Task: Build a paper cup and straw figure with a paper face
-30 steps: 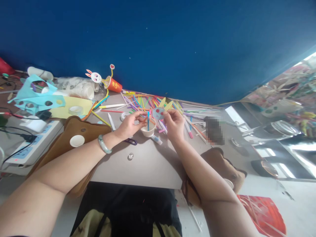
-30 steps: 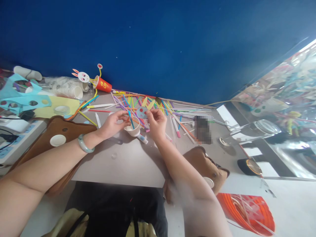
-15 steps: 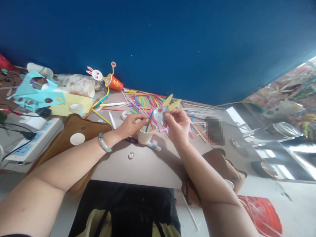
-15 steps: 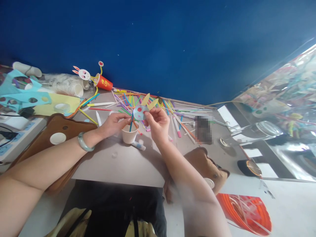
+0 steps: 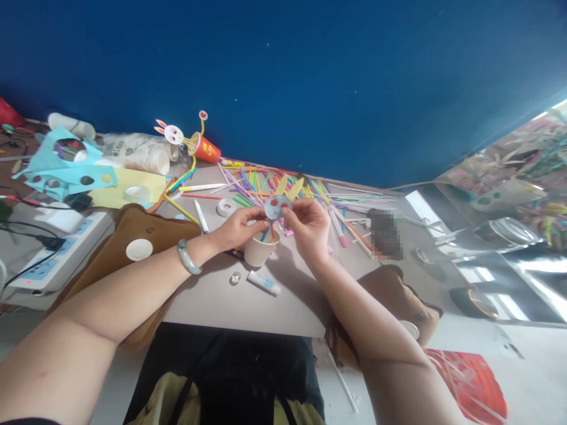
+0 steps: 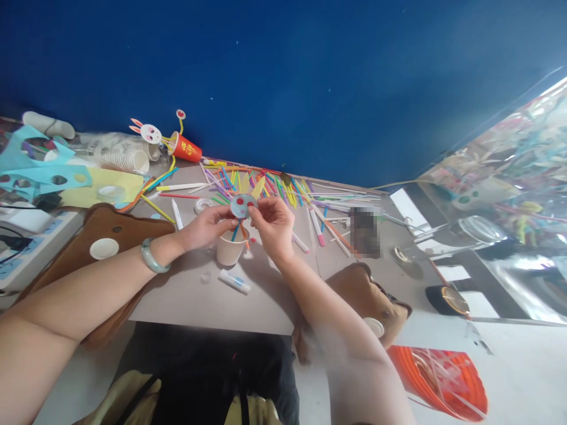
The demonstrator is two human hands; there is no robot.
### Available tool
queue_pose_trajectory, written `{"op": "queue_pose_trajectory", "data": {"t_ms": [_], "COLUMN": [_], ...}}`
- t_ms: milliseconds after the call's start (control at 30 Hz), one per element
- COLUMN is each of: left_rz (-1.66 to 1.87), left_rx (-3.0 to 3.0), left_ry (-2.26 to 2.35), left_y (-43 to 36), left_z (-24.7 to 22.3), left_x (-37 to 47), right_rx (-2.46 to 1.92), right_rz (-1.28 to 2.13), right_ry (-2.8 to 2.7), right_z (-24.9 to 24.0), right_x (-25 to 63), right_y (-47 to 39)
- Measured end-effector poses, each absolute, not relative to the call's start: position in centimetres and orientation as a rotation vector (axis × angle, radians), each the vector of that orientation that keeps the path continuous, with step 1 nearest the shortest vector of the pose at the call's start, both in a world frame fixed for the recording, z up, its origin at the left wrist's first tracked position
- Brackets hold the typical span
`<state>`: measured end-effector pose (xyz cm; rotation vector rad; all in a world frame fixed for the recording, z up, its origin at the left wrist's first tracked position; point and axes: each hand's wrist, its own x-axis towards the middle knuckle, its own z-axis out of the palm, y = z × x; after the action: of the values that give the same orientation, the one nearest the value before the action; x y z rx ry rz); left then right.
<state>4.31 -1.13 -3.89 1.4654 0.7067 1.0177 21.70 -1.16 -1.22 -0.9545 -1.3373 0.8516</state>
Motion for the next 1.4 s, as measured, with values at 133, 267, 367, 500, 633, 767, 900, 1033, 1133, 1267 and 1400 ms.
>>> {"op": "queue_pose_trajectory", "data": {"t_ms": [133, 267, 367, 500, 633, 767, 900, 1033, 1133, 1267, 1400], "left_rz": [1.046, 1.079, 1.105, 1.107, 1.092, 1.044, 1.004, 1.032, 1.1, 1.125, 1.186], "left_rx": [1.503, 1.532, 1.529, 1.475, 1.393, 1.337, 1.334, 1.387, 1.4, 1.363, 1.375], "left_ry": [0.74, 0.726, 0.72, 0.704, 0.706, 0.658, 0.655, 0.709, 0.738, 0.76, 0.803], "left_y": [-1.3, -1.2, -1.0, -0.6, -0.8, -1.1, -1.2, -1.2, -1.1, -1.0, -0.6], "left_z": [-3.6, -3.4, -3.7, -3.9, -3.4, -2.8, -2.4, -1.7, -1.3, -1.3, -2.1], "left_x": [4.4, 4.4, 4.3, 4.4, 4.5, 4.4, 4.1, 3.8, 3.9, 4.0, 4.1], "right_rx": [-0.967, -0.965, -0.956, -0.933, -0.925, -0.928, -0.975, -1.039, -0.989, -0.863, -0.975], "right_rz": [0.853, 0.866, 0.884, 0.922, 0.938, 0.945, 0.898, 0.887, 1.036, 1.234, 1.206], "right_ry": [-1.335, -1.356, -1.361, -1.364, -1.369, -1.373, -1.427, -1.644, -1.831, -1.92, -1.897], "right_z": [-1.3, -1.5, -1.6, -1.7, -1.7, -1.7, -1.8, -2.0, -2.4, -2.7, -2.8], "right_x": [21.6, 21.6, 21.5, 21.4, 21.1, 21.0, 21.3, 22.3, 22.6, 22.1, 21.4], "right_y": [-1.1, -1.2, -1.4, -1.5, -1.5, -1.8, -1.7, -0.7, -0.2, -0.5, -1.4]}}
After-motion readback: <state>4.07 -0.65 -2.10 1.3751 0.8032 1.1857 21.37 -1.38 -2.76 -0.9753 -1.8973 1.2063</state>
